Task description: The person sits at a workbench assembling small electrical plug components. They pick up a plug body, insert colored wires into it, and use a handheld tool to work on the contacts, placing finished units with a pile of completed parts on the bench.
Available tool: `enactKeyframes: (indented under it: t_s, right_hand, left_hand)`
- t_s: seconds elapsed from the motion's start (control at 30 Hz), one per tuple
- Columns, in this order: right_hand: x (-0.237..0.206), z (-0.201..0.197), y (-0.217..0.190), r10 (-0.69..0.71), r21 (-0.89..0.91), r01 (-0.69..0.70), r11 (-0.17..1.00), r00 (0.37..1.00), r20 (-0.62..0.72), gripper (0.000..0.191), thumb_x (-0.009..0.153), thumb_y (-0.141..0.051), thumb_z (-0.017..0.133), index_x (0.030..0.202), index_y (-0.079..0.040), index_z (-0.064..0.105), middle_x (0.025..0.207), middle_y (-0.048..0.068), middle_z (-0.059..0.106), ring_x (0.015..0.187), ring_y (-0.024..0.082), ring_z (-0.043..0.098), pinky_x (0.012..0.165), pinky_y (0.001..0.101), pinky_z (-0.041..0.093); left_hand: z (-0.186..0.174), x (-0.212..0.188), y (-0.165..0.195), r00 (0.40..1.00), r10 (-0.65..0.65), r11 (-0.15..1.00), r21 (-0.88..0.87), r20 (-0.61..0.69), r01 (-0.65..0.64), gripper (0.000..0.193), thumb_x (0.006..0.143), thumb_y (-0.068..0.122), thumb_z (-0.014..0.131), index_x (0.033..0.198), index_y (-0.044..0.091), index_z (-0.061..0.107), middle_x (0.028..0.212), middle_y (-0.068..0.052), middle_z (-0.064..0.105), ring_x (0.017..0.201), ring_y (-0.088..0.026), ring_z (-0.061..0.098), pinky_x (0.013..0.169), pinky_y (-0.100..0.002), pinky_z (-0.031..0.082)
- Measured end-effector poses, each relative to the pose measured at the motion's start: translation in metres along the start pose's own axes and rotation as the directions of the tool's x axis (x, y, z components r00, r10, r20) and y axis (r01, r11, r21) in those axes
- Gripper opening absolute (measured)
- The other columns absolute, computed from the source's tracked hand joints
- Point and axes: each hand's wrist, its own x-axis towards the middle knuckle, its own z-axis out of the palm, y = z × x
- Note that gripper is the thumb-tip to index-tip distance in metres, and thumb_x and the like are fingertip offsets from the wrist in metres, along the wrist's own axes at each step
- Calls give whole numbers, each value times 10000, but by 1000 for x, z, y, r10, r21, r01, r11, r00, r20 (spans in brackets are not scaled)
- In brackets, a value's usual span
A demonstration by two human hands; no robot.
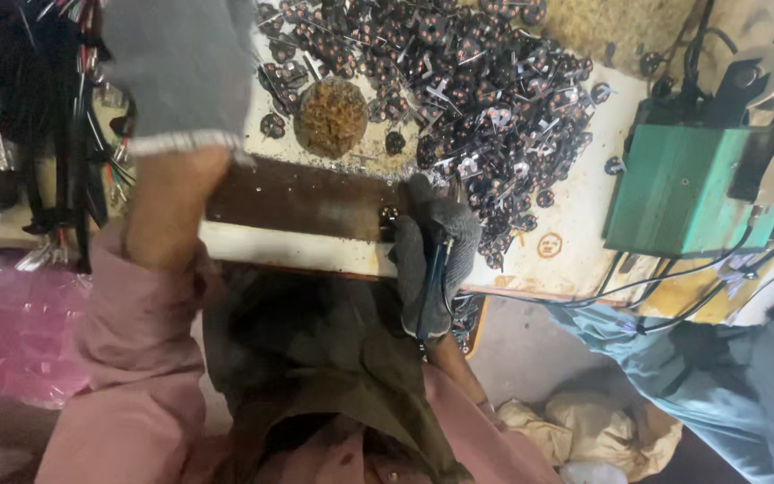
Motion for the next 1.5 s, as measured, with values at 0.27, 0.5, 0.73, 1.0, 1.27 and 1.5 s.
enactKeyframes:
  t_s: [0.27,0.5,0.73,1.0,1.27,1.5]
  right_hand:
    - [17,-14,-23,94,-218,-32,975,955,280,310,999,-209,665,1256,-34,682,931,62,649,786,154,642,724,306,511]
    - [-25,-33,-8,530,510,-504,697,841,109,246,1073,-216,636,1022,25,630,627,5,525,535,102,479,467,251,349]
    - [-48,-29,-5,356,41,-397,917,860,365,212,1006,-186,529,912,-36,646,817,34,654,755,150,597,655,331,455]
    - [-10,-11,-22,155,-413,-25,910,946,284,41,930,-108,687,938,-70,699,886,74,664,806,208,633,667,347,479]
    - [-9,-17,-48,498,-214,-450,867,776,386,307,789,-99,832,1077,-75,727,974,37,730,861,156,693,710,315,553]
    - [-13,-7,-54,487,-176,-455,873,806,335,259,839,-123,791,1089,-80,738,1033,52,736,937,164,699,778,316,566]
  left_hand:
    - [-32,-67,-37,940,-341,661,-709,6,245,236,1097,-78,609,1316,-48,689,987,-152,706,772,-227,681,648,-314,511]
    - [-105,-126,11,753,446,122,-866,484,484,519,838,142,702,1352,86,648,1016,-147,721,907,-344,701,696,-427,535]
    - [-102,-103,42,702,213,-199,-673,680,713,160,955,134,683,1084,39,689,895,-100,738,803,-200,707,723,-336,555]
    - [-97,-118,51,622,187,-285,-564,760,775,155,968,103,664,1105,35,688,835,-81,719,721,-134,652,687,-306,540]
    - [-106,-109,52,649,142,-282,-598,747,750,131,988,79,656,1107,30,678,955,-111,720,835,-199,691,786,-307,557]
    - [-111,-111,49,866,-22,-141,-859,499,492,265,911,-21,723,1161,23,649,1176,-152,663,1053,-309,694,862,-357,562]
